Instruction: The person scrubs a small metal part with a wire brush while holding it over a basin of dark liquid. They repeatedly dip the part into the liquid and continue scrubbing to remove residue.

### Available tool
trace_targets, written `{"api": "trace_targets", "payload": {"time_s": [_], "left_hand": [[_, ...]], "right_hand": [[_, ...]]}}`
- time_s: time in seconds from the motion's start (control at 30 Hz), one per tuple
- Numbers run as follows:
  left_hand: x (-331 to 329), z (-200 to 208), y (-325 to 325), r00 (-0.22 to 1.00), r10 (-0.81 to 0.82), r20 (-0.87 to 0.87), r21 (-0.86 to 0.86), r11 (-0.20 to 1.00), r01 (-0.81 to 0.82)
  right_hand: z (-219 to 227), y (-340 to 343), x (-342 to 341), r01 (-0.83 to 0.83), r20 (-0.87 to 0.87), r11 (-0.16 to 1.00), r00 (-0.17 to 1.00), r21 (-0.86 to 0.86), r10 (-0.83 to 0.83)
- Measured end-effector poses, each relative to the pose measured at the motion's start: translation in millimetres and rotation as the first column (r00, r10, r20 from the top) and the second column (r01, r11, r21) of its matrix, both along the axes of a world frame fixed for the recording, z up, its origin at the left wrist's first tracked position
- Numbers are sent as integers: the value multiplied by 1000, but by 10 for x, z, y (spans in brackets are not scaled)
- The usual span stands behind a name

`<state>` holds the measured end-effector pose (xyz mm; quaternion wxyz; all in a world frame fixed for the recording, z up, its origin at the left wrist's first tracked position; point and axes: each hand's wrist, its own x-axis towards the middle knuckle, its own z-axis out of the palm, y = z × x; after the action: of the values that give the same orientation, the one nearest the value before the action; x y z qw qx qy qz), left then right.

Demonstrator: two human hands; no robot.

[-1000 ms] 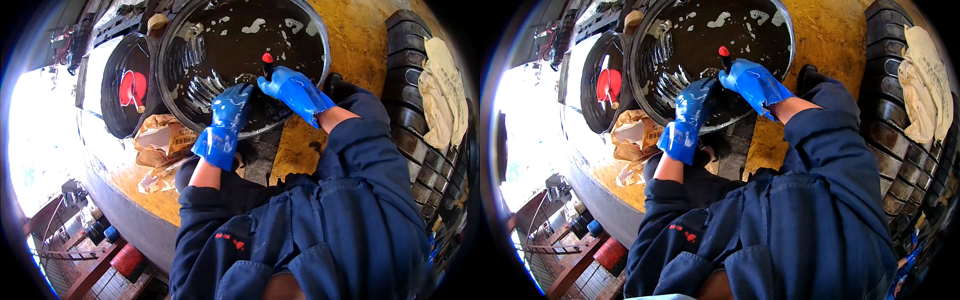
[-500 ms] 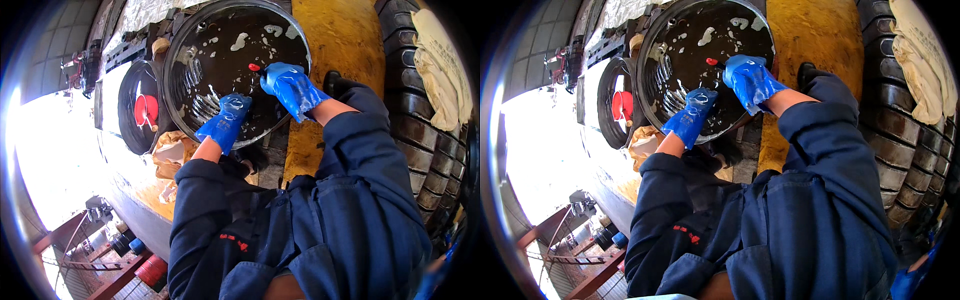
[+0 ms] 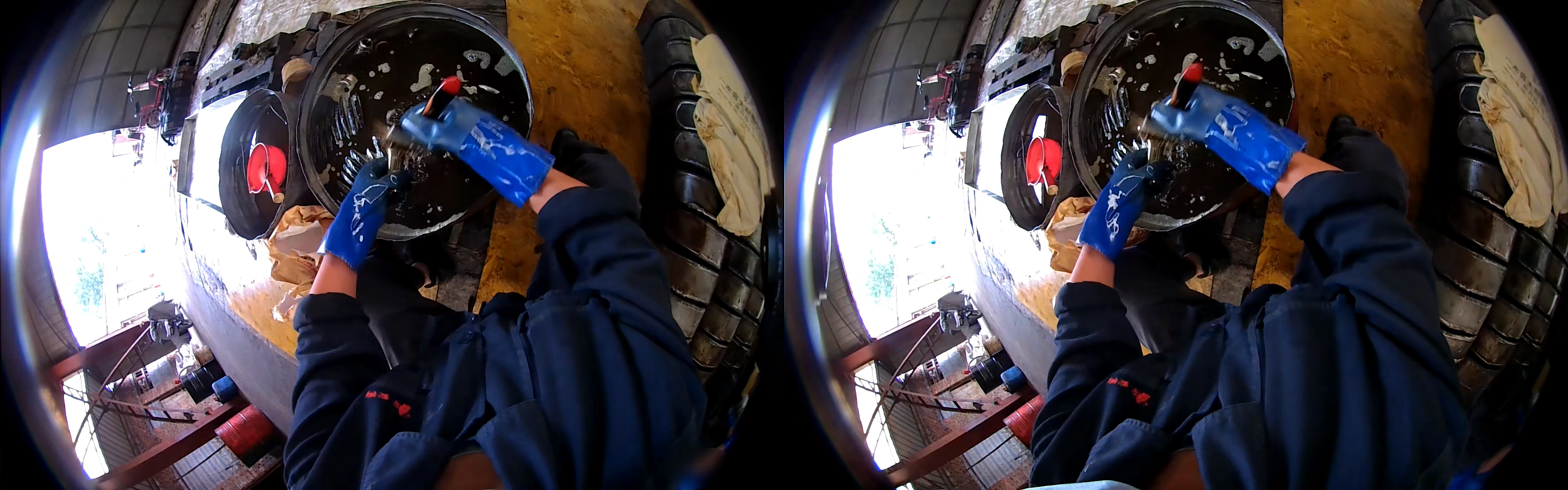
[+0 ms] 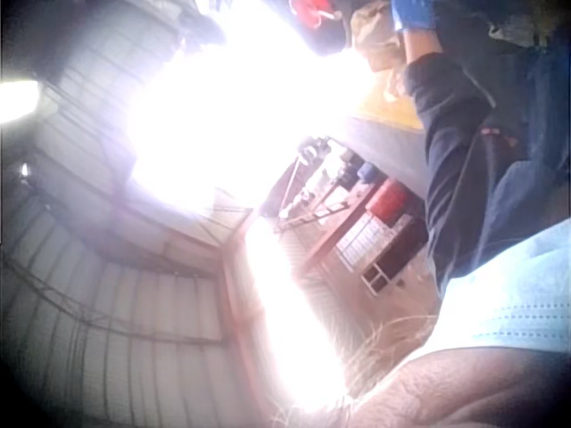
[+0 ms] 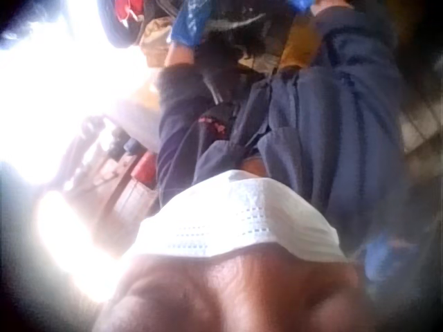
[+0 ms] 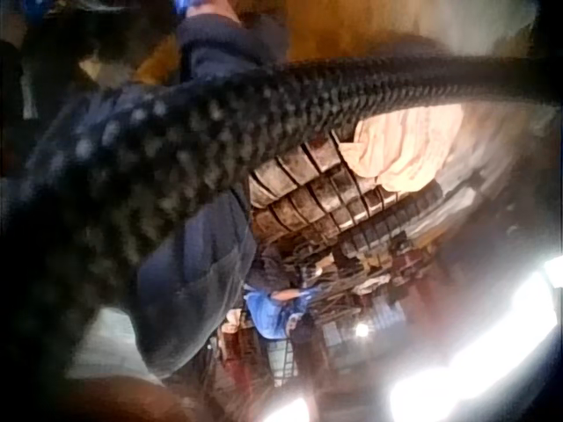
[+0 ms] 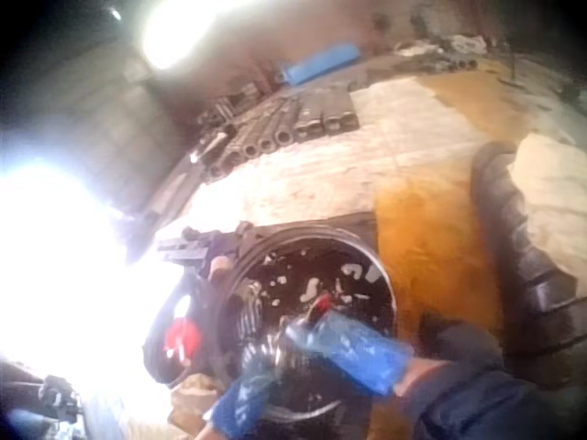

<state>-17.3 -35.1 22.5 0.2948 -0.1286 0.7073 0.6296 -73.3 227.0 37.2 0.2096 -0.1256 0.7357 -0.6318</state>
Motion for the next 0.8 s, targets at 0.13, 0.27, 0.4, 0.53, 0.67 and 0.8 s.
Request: {"api": "trace_targets", "payload": {"time_s": [0.13, 0.27, 0.4, 0.53, 0.67, 0.8], "left_hand": [[66, 59, 165, 980, 159, 122, 112, 979, -173], [175, -93, 25, 895, 307, 324, 298, 865, -404], [115, -413, -56, 856, 362, 370, 454, 733, -506], [47, -484, -12, 832, 415, 368, 420, 724, -547], [62, -469, -11, 834, 438, 337, 378, 748, -545], [69, -369, 28, 943, 314, 109, 218, 918, -331]], "right_hand": [[157, -161, 213, -197, -209, 971, 952, 134, 222], [-18, -123, 25, 30, 78, 905, 995, 424, -70], [-202, -13, 67, 63, 60, 747, 989, 662, -137], [-276, -49, 49, 167, 64, 796, 966, 582, -249], [7, -138, 46, -52, 8, 999, 999, -1, 52], [-1, -282, 140, -182, -140, 979, 971, 96, 195]]}}
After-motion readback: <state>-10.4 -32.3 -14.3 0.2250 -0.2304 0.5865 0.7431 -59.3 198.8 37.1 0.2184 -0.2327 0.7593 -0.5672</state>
